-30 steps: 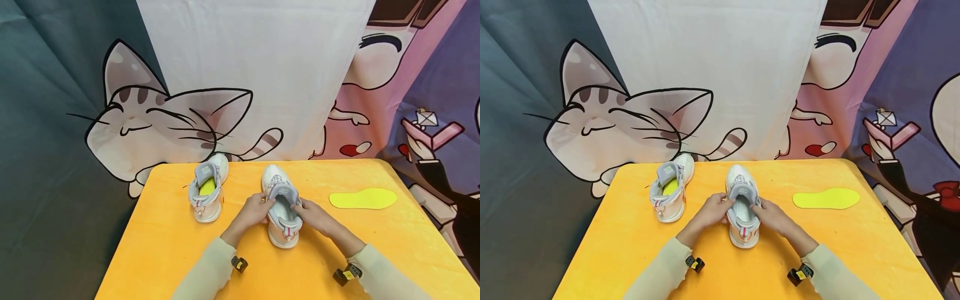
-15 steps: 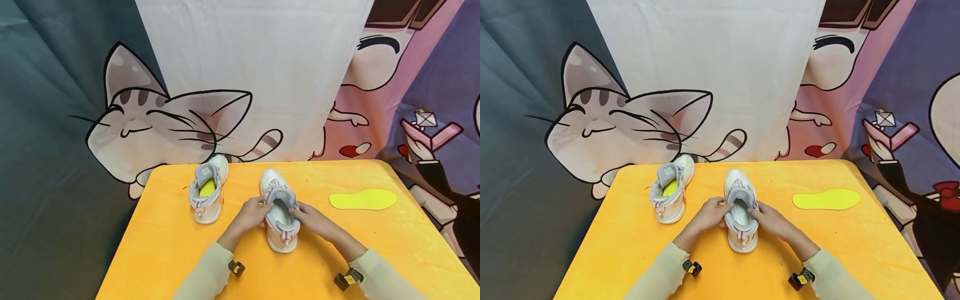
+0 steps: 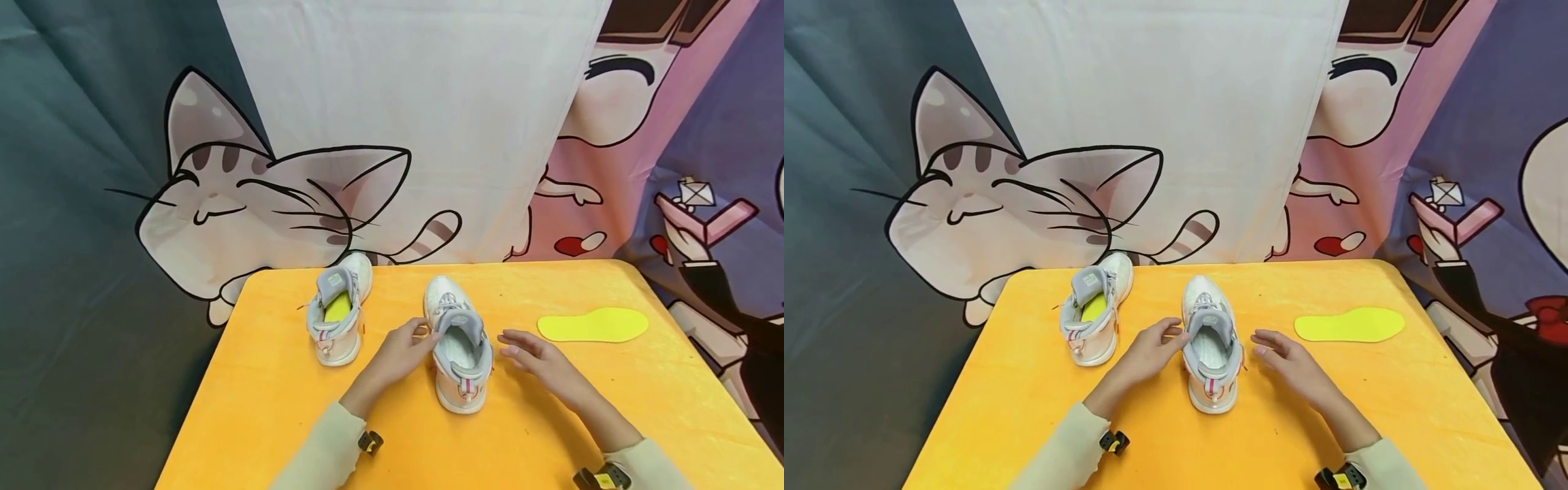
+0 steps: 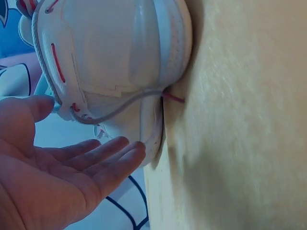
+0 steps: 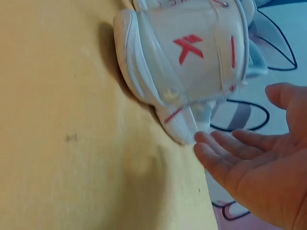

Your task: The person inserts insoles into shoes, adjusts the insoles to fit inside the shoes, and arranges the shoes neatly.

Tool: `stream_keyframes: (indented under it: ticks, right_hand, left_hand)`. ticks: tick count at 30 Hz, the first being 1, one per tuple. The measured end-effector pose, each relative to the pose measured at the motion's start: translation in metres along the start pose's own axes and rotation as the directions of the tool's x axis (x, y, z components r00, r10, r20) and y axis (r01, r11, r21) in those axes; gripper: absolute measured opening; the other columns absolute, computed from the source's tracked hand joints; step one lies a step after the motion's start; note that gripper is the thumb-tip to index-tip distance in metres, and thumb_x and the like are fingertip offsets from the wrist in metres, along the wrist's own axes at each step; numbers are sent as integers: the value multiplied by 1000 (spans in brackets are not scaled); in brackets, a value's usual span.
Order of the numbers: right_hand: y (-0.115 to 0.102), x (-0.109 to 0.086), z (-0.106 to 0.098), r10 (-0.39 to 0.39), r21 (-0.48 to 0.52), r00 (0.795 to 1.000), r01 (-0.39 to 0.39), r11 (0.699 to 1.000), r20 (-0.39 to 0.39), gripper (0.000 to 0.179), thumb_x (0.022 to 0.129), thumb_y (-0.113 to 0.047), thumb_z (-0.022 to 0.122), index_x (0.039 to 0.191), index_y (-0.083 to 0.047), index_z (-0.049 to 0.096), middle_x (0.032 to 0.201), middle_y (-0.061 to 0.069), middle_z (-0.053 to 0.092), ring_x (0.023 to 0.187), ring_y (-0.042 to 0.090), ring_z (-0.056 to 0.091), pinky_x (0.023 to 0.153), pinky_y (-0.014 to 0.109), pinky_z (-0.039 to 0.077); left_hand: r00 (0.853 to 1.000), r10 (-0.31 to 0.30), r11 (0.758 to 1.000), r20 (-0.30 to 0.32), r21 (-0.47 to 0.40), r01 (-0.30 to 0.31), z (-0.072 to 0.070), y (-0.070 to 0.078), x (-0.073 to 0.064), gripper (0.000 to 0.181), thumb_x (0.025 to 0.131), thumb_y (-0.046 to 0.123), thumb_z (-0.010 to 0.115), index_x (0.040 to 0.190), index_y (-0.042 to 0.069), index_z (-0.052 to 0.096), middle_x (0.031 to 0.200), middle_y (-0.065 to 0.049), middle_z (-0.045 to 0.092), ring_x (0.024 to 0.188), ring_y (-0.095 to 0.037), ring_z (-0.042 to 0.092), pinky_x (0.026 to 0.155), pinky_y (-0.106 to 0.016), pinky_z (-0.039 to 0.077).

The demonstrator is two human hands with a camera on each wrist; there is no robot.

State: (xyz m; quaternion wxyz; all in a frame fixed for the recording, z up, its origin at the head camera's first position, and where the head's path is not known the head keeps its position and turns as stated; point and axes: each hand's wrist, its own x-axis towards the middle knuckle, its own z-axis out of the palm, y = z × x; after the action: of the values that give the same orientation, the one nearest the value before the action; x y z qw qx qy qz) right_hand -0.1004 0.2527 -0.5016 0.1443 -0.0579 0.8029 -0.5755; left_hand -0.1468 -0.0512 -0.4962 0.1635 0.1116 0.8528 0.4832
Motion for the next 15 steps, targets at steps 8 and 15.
stream_keyframes:
  ticks: [8, 15]
  right_hand:
    - [19, -10, -25, -99, 158, 979, 129, 979, -181, 40, 106, -10, 57, 140, 10, 50, 121, -17, 67, 108, -2, 68, 89, 18, 57]
    - [36, -17, -43, -123, -91, 937, 98, 991, -327, 41, 102, -14, 66, 136, 8, 57, 119, -21, 67, 103, -14, 62, 82, 10, 54]
  left_hand:
    - [998, 65, 973, 20, 219, -68, -7, -4, -15, 66, 105, 50, 54, 154, 7, 45, 154, -15, 53, 143, -32, 49, 117, -51, 42]
    - [989, 135, 892, 60, 426, -148, -13, -8, -30, 69, 105, 53, 53, 158, 12, 39, 162, -8, 42, 151, -27, 39, 122, -48, 35]
